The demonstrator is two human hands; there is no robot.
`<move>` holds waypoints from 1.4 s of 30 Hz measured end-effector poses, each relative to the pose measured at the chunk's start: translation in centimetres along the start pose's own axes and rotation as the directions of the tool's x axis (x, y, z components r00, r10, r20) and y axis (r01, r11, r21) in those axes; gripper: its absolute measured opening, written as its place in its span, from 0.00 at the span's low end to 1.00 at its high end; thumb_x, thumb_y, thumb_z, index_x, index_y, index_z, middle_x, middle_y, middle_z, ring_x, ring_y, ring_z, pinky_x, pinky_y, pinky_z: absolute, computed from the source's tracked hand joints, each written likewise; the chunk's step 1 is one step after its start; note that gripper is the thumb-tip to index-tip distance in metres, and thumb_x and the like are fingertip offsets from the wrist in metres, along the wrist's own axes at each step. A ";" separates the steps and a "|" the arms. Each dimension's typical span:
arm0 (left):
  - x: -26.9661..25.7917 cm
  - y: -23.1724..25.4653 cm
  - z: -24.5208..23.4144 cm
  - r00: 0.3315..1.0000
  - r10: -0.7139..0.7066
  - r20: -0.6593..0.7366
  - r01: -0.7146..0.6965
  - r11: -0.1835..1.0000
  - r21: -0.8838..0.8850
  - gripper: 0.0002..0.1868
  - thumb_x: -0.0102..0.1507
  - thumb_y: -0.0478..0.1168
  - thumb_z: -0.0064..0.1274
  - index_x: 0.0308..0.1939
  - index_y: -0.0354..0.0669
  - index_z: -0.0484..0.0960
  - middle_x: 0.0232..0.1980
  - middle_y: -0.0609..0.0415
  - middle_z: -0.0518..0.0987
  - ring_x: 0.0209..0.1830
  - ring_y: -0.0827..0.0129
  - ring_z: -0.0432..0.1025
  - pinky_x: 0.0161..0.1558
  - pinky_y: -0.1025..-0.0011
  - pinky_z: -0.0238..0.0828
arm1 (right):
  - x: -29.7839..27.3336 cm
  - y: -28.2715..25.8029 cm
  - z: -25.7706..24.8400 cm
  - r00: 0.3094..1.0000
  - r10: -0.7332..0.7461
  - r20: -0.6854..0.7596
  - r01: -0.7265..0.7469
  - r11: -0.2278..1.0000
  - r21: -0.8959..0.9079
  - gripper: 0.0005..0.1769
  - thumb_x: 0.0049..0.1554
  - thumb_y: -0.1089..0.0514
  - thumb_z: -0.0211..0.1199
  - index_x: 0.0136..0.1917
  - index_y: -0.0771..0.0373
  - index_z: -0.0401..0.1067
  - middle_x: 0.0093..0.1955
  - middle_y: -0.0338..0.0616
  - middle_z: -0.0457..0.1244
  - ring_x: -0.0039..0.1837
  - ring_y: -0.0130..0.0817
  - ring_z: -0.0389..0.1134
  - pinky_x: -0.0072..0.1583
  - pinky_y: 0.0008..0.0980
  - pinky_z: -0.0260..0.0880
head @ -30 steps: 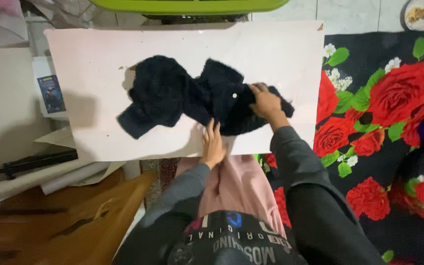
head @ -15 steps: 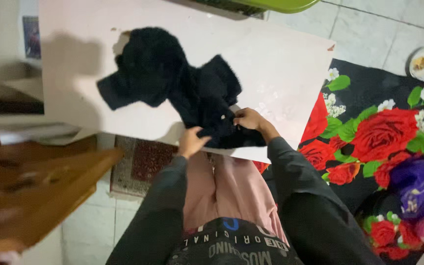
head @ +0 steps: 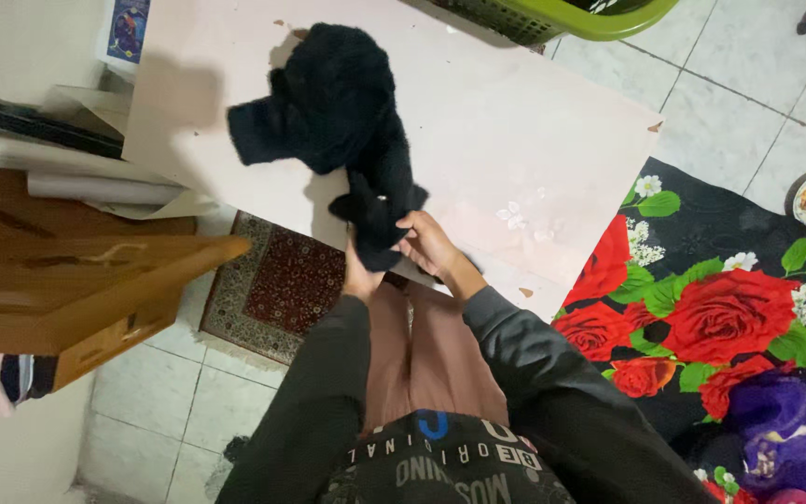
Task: The person folds a pink shirt, a pair of blue jeans, and a black fuzzy jacket on a white table. Each item is folded by hand and then placed into a wooden drawer.
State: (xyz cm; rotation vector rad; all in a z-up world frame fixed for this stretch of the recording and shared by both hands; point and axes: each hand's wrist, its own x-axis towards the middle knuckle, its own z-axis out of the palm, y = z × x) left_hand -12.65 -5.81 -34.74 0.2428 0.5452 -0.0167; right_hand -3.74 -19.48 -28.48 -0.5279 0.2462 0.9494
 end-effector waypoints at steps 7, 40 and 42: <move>-5.9 6.2 8.5 0.988 0.090 -0.126 0.001 0.810 0.587 0.32 0.55 0.46 0.55 0.60 0.39 0.66 0.59 0.49 0.70 0.54 0.65 0.69 0.52 0.66 0.69 | -2.9 -1.2 6.9 0.969 0.088 -0.230 -0.008 0.945 0.326 0.27 0.51 0.39 0.44 0.41 0.63 0.70 0.44 0.50 0.67 0.44 0.40 0.69 0.50 0.37 0.69; -5.9 18.9 12.9 0.959 -0.026 -0.282 0.276 0.301 0.913 0.41 0.52 0.47 0.61 0.64 0.35 0.61 0.64 0.45 0.66 0.63 0.61 0.60 0.64 0.66 0.52 | 10.3 -17.6 -5.3 0.424 -0.802 -0.421 0.588 0.598 -0.545 0.25 0.55 0.56 0.52 0.64 0.60 0.52 0.56 0.48 0.60 0.53 0.40 0.67 0.52 0.46 0.72; -5.6 18.2 15.3 0.963 -0.145 -0.229 0.270 0.591 0.760 0.40 0.49 0.48 0.61 0.60 0.31 0.65 0.58 0.39 0.68 0.56 0.53 0.64 0.55 0.59 0.62 | 7.5 -19.0 -3.0 0.539 -0.733 -0.415 0.529 0.678 -0.510 0.31 0.56 0.55 0.54 0.67 0.55 0.41 0.61 0.46 0.57 0.56 0.42 0.66 0.53 0.46 0.72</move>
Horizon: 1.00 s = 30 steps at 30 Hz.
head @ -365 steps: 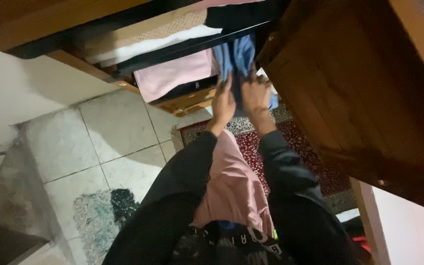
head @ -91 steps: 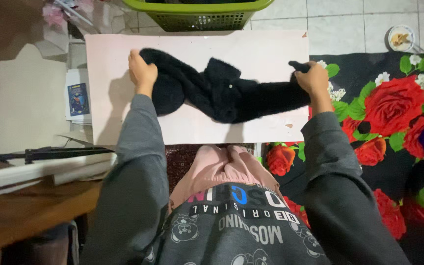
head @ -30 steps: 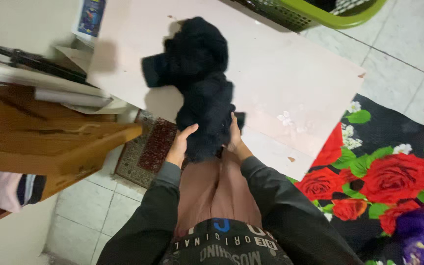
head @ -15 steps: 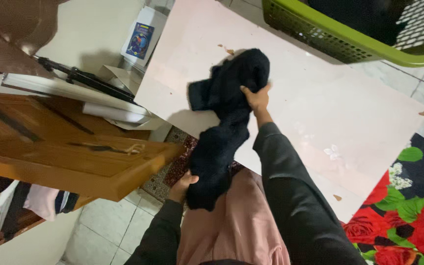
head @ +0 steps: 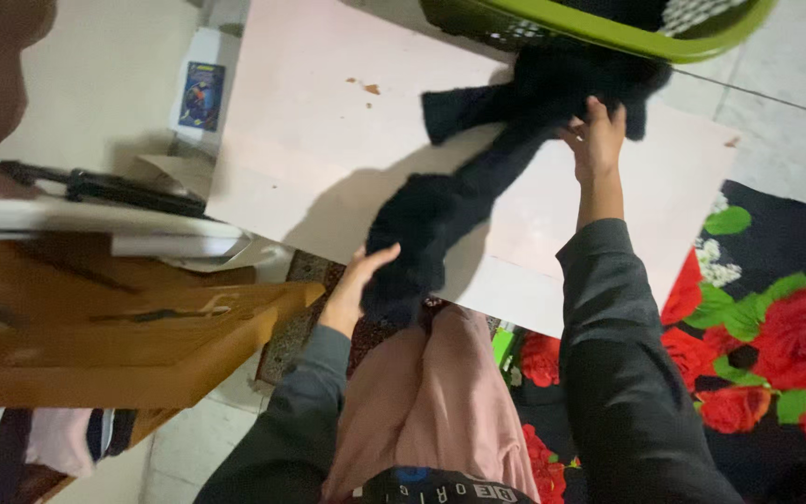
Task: The person folds a pink shirt, a pair of blue jeans, and a black fuzzy jacket on a white table. Each item is folded by hand and then placed into a wooden drawer.
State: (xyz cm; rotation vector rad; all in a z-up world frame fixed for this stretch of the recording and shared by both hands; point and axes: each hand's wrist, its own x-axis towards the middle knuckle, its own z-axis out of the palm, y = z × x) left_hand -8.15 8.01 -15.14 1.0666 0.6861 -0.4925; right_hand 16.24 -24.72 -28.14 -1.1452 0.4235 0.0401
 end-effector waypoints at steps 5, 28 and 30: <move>1.5 0.1 3.3 0.997 -0.079 -0.017 0.069 0.936 -0.345 0.33 0.49 0.50 0.58 0.53 0.35 0.71 0.51 0.43 0.75 0.51 0.55 0.72 0.50 0.59 0.73 | -4.1 2.0 -4.0 0.991 0.078 0.107 -0.039 0.943 -0.330 0.28 0.58 0.48 0.52 0.68 0.56 0.51 0.51 0.42 0.60 0.50 0.33 0.64 0.46 0.38 0.69; 0.3 0.5 3.8 0.889 0.200 0.412 -0.082 0.954 -0.287 0.33 0.47 0.44 0.60 0.53 0.33 0.70 0.45 0.45 0.76 0.43 0.56 0.72 0.48 0.62 0.73 | -24.8 11.9 -4.0 0.787 0.219 0.577 -0.115 0.971 -0.212 0.16 0.59 0.57 0.60 0.53 0.74 0.67 0.46 0.50 0.60 0.46 0.36 0.58 0.47 0.33 0.63; -0.8 0.9 3.4 0.788 0.326 0.523 -0.200 0.938 -0.283 0.34 0.47 0.41 0.62 0.55 0.36 0.69 0.47 0.49 0.75 0.46 0.60 0.72 0.50 0.64 0.72 | -25.8 8.5 -4.9 0.881 0.062 0.470 0.078 0.959 -0.273 0.18 0.57 0.55 0.59 0.57 0.68 0.68 0.51 0.44 0.63 0.52 0.31 0.63 0.54 0.30 0.64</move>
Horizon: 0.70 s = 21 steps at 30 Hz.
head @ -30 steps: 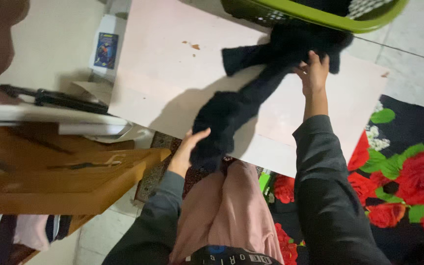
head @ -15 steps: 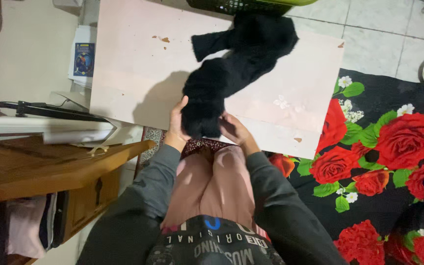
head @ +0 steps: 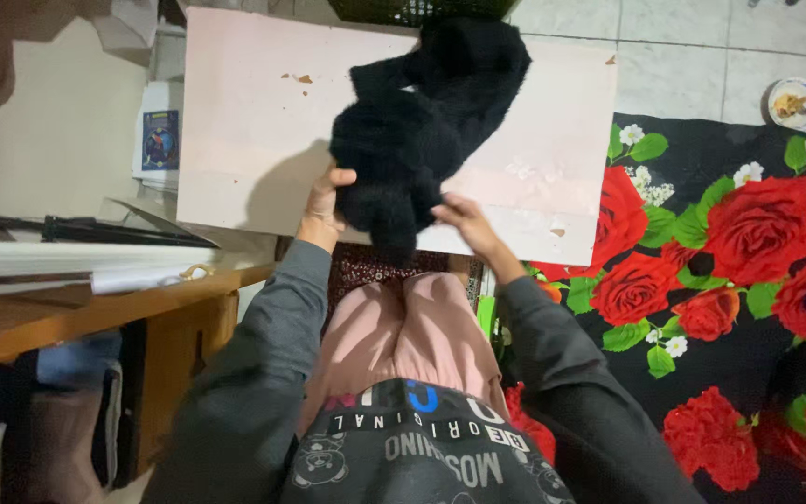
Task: The person folds a pink shirt, a pair of blue jeans, and a black fuzzy jacket on a white table. Each item is folded by hand and then placed into a wooden drawer.
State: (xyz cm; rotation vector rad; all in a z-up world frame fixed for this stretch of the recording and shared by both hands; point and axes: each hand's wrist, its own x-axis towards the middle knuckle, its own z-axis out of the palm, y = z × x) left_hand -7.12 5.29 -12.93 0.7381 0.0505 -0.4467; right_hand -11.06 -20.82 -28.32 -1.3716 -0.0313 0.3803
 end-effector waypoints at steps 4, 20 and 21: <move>-0.3 1.7 1.4 0.996 0.087 -0.022 -0.069 0.898 0.434 0.34 0.49 0.34 0.62 0.57 0.40 0.64 0.50 0.55 0.73 0.49 0.68 0.70 0.51 0.69 0.71 | -4.0 -7.3 -4.3 0.924 -0.180 -0.336 0.138 0.980 -0.144 0.17 0.60 0.52 0.52 0.54 0.67 0.67 0.51 0.36 0.64 0.53 0.22 0.62 0.57 0.24 0.61; -0.3 4.5 -0.3 0.902 0.320 -0.289 0.309 -0.012 0.951 0.20 0.63 0.50 0.46 0.41 0.34 0.79 0.39 0.36 0.78 0.42 0.47 0.72 0.45 0.60 0.67 | -2.9 -20.0 -3.3 0.895 -0.445 -0.013 -0.114 -0.202 -0.973 0.12 0.52 0.63 0.59 0.50 0.64 0.65 0.45 0.49 0.60 0.39 0.48 0.65 0.38 0.42 0.64; -0.5 4.4 -0.8 0.898 0.305 -0.317 0.332 0.003 0.943 0.20 0.63 0.51 0.46 0.42 0.34 0.78 0.40 0.36 0.78 0.43 0.48 0.73 0.46 0.61 0.66 | -3.0 -19.1 -4.1 0.847 -0.531 0.020 -0.094 -0.187 -0.978 0.11 0.51 0.63 0.60 0.49 0.63 0.66 0.45 0.48 0.59 0.42 0.47 0.65 0.41 0.42 0.63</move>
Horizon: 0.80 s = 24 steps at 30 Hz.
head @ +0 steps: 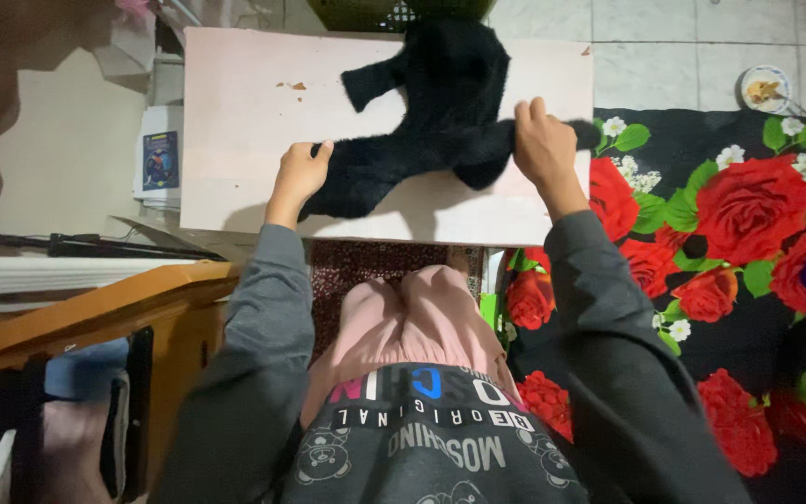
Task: The person folds a pink shirt, a pair of blue jeans, and a black fuzzy jacket on a white table. Each item is folded by hand and then placed into a wooden drawer.
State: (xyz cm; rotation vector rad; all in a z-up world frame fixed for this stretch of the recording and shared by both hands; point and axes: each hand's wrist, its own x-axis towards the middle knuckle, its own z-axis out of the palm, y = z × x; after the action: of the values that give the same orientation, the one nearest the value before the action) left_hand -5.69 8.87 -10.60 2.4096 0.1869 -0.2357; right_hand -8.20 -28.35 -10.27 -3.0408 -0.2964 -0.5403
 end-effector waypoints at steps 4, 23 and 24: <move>-0.8 -2.8 0.3 0.987 0.162 0.021 -0.152 0.958 -0.243 0.22 0.61 0.50 0.47 0.48 0.34 0.77 0.45 0.44 0.79 0.45 0.59 0.74 0.47 0.65 0.66 | -4.2 0.8 2.1 0.942 0.093 -0.323 -0.034 0.983 0.183 0.11 0.43 0.67 0.63 0.42 0.61 0.67 0.44 0.46 0.60 0.48 0.46 0.62 0.48 0.42 0.62; 7.6 0.1 6.6 0.998 -0.036 0.052 0.059 0.820 -0.569 0.21 0.62 0.48 0.47 0.51 0.34 0.74 0.46 0.49 0.78 0.45 0.70 0.69 0.50 0.71 0.65 | 1.5 8.4 9.4 0.642 0.351 0.681 -0.120 -0.832 0.542 0.31 0.44 0.44 0.64 0.56 0.59 0.62 0.50 0.44 0.63 0.50 0.41 0.67 0.48 0.42 0.74; 7.5 0.0 6.8 0.981 -0.095 0.171 0.182 0.768 -0.614 0.23 0.62 0.49 0.47 0.53 0.34 0.74 0.48 0.47 0.77 0.46 0.69 0.69 0.50 0.70 0.65 | 2.2 7.6 10.0 0.629 0.300 0.717 -0.121 -0.873 0.473 0.35 0.41 0.40 0.62 0.57 0.62 0.63 0.52 0.47 0.64 0.50 0.42 0.68 0.46 0.41 0.74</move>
State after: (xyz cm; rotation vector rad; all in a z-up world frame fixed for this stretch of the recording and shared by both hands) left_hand 0.77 4.89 -17.28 1.7023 0.3289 -0.3373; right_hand -1.30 -34.70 -18.94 -0.5249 0.5009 -0.0044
